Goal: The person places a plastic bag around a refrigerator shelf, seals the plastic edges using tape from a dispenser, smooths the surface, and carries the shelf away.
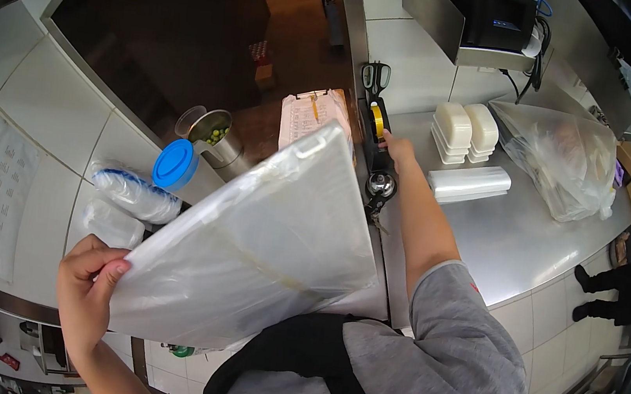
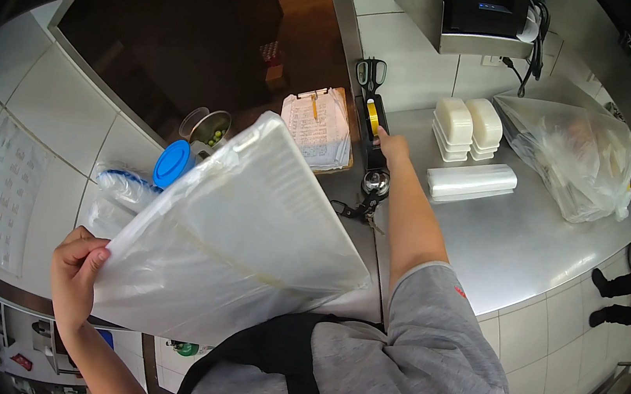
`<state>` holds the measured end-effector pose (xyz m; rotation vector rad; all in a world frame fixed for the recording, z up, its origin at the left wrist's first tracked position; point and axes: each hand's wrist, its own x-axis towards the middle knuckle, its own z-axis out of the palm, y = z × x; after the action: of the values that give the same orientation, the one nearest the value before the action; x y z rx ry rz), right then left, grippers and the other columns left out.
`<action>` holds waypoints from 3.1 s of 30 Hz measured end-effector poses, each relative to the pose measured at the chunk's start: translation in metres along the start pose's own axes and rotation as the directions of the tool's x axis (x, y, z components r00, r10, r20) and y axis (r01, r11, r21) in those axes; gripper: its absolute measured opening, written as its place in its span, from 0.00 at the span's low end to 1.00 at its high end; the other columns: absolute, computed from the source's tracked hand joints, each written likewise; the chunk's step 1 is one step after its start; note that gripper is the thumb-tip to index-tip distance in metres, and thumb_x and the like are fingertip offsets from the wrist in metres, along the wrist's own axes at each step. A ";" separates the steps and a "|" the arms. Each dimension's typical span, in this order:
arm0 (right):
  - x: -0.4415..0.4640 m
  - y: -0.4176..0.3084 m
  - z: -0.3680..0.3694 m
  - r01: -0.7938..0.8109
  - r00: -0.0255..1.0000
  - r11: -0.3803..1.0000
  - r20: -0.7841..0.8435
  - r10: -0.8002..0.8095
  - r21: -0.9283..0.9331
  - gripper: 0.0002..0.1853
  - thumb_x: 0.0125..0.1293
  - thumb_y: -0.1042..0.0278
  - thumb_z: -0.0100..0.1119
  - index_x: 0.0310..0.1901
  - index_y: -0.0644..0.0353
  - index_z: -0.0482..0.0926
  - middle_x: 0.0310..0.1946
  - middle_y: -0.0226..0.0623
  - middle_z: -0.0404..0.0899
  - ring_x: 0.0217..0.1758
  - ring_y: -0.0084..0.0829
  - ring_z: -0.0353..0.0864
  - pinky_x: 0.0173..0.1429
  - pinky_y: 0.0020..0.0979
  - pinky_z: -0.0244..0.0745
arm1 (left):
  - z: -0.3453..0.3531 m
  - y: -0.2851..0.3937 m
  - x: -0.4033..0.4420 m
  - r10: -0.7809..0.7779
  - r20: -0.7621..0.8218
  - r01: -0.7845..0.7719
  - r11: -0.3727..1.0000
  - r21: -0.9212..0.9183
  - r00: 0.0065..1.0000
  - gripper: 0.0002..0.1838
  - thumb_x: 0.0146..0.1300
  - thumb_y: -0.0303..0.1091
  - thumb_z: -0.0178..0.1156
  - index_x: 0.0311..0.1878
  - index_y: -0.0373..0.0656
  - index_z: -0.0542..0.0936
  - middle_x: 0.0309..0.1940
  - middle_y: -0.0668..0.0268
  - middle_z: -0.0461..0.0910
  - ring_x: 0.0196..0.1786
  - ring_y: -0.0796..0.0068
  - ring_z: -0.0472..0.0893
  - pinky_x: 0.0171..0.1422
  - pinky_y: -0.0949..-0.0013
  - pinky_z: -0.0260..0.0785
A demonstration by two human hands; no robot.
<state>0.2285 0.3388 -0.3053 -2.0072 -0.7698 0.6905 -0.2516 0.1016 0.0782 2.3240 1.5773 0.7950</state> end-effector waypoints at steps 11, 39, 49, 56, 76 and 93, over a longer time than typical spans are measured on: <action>-0.079 0.002 -0.021 -0.071 0.994 0.870 0.111 0.019 0.488 0.13 0.59 0.61 0.69 0.30 0.65 0.82 0.30 0.36 0.82 0.39 0.27 0.76 0.48 0.33 0.70 | -0.003 -0.006 -0.005 0.037 -0.027 -0.037 0.999 -0.018 0.999 0.06 0.58 0.23 0.62 0.38 0.30 0.83 0.24 0.64 0.70 0.28 0.76 0.67 0.33 0.75 0.57; -0.443 -0.232 -0.048 -0.123 0.538 0.321 0.335 -0.774 0.939 0.09 0.71 0.65 0.55 0.40 0.61 0.81 0.35 0.30 0.82 0.24 0.14 0.63 0.31 0.20 0.60 | 0.014 -0.030 0.009 0.434 -0.152 -0.440 0.898 -0.003 0.888 0.16 0.51 0.32 0.69 0.45 0.41 0.82 0.29 0.60 0.80 0.29 0.59 0.79 0.33 0.64 0.71; -0.448 -0.216 -0.043 -0.011 0.575 0.269 0.227 -0.786 0.963 0.09 0.70 0.67 0.56 0.38 0.63 0.81 0.29 0.27 0.79 0.21 0.12 0.56 0.26 0.22 0.52 | 0.019 -0.047 0.009 0.643 -0.188 -0.620 0.766 0.171 0.743 0.19 0.50 0.29 0.67 0.48 0.40 0.80 0.34 0.65 0.78 0.33 0.65 0.80 0.34 0.64 0.73; -0.450 -0.214 -0.038 0.024 0.670 0.355 0.249 -0.700 0.934 0.09 0.70 0.66 0.57 0.36 0.63 0.81 0.21 0.22 0.74 0.18 0.11 0.52 0.23 0.20 0.47 | 0.034 -0.059 0.018 0.740 -0.293 -0.693 0.671 0.263 0.605 0.16 0.51 0.27 0.64 0.46 0.40 0.81 0.34 0.66 0.79 0.30 0.69 0.79 0.31 0.69 0.71; -0.455 -0.252 -0.024 0.252 0.877 0.760 0.190 -0.441 0.599 0.18 0.62 0.58 0.66 0.23 0.65 0.81 0.18 0.27 0.77 0.22 0.14 0.68 0.25 0.21 0.61 | 0.041 -0.062 0.024 0.780 -0.316 -0.712 0.624 0.322 0.540 0.09 0.49 0.23 0.63 0.36 0.38 0.79 0.31 0.64 0.77 0.27 0.69 0.76 0.28 0.68 0.68; -0.432 -0.194 -0.058 0.746 0.629 0.551 0.122 -0.768 -0.375 0.23 0.56 0.49 0.67 0.18 0.62 0.78 0.15 0.42 0.74 0.19 0.42 0.73 0.25 0.36 0.68 | 0.022 -0.035 0.017 0.578 -0.125 -0.544 0.807 0.230 0.806 0.13 0.51 0.32 0.67 0.41 0.45 0.77 0.32 0.64 0.72 0.32 0.62 0.77 0.33 0.63 0.69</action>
<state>-0.0639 0.0788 -0.0331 -1.7350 -1.7146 -0.0631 -0.2622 0.1336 0.0488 2.9941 1.0358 1.0561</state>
